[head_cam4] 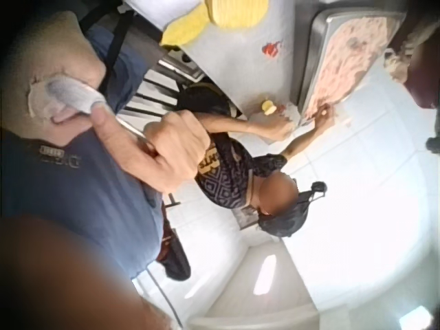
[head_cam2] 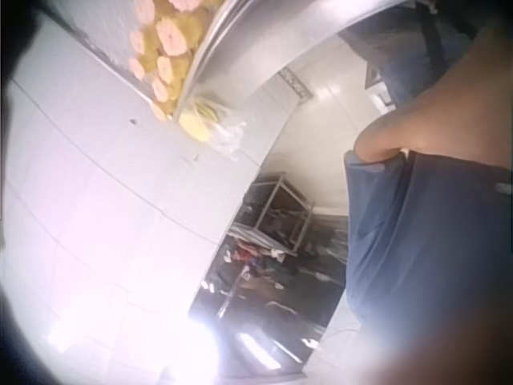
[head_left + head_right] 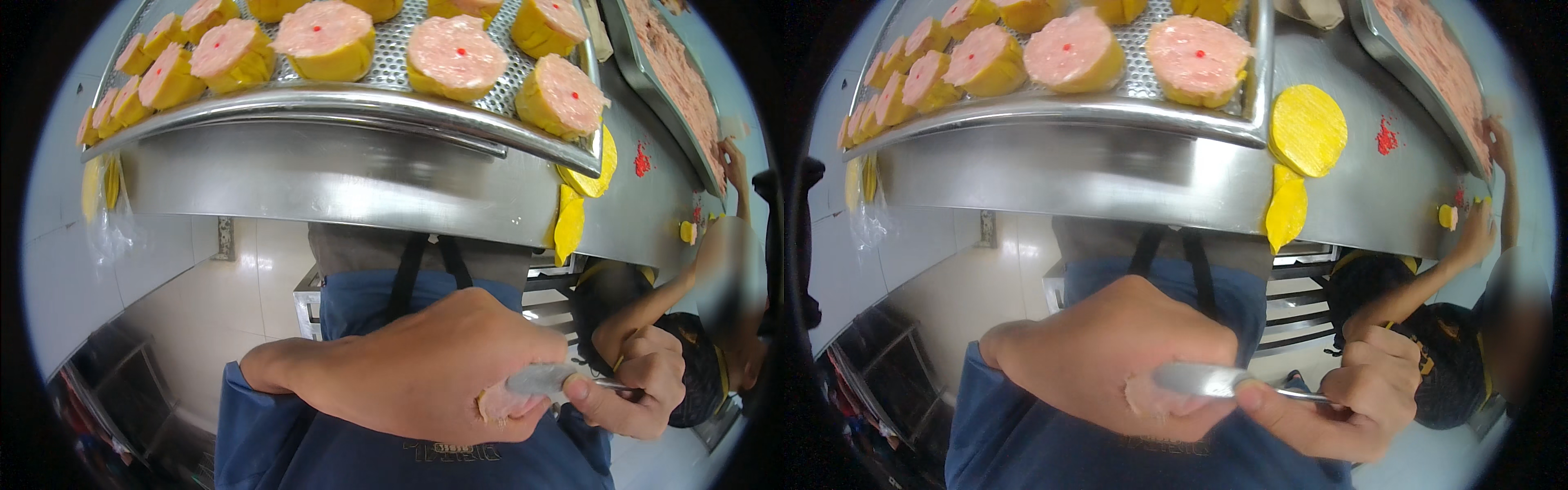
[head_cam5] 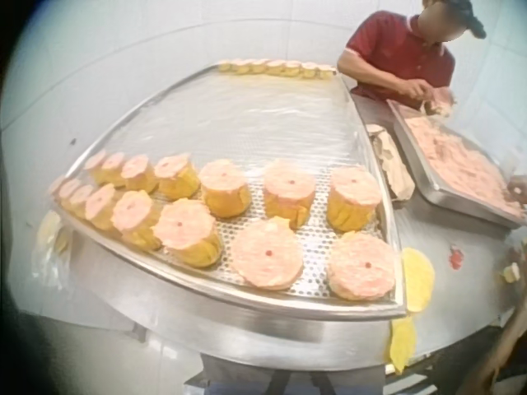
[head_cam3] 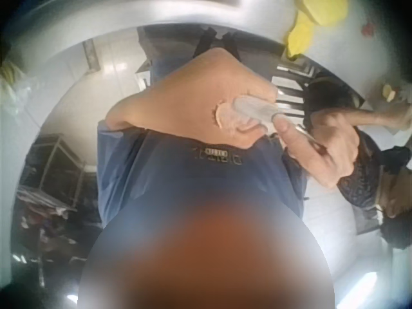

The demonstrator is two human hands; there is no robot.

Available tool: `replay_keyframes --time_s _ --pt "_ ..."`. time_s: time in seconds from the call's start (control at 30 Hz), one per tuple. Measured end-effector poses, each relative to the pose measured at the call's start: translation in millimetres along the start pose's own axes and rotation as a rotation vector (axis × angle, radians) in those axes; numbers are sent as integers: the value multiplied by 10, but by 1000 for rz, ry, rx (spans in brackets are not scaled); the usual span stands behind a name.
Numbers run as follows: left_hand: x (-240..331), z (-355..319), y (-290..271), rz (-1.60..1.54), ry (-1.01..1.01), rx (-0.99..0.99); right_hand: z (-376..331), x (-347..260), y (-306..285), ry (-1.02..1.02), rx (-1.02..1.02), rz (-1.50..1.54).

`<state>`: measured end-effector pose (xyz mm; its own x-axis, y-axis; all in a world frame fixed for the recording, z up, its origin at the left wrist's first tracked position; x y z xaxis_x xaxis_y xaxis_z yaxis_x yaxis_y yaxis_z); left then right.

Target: The person scoops pink filling onto yellow wrappers, folds them into dim sum, and places them on a perforated tray. The person repeats this process multiple times while coworkers also assemble dim sum nearby.

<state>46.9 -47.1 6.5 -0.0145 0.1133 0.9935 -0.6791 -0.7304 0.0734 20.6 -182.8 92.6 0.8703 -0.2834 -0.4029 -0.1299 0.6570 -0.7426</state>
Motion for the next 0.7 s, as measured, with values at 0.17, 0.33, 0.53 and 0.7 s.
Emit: replay_keyframes --time_s 0.17,0.33,0.53,0.7 --pt "6 -144 -271 23 -86 149 8 64 -123 91 112 -156" --pt "189 -80 -331 164 -43 128 66 503 -675 414 307 -654" --pt "115 -119 -373 133 -8 153 122 2048 -1436 773 444 -595" --pt "178 -135 -334 161 43 191 47 2959 -1507 858 328 -525"
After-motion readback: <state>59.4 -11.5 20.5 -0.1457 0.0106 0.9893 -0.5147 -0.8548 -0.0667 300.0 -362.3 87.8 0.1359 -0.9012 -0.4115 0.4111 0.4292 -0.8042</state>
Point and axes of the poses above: each hand's wrist, its own z-axis towards the middle knuckle, its own y-axis out of the palm, x = y × z, the point moved 9 cm from there along z, towards the middle knuckle, and after that the axes turned 3 degrees about x, right-handed, at the moved point
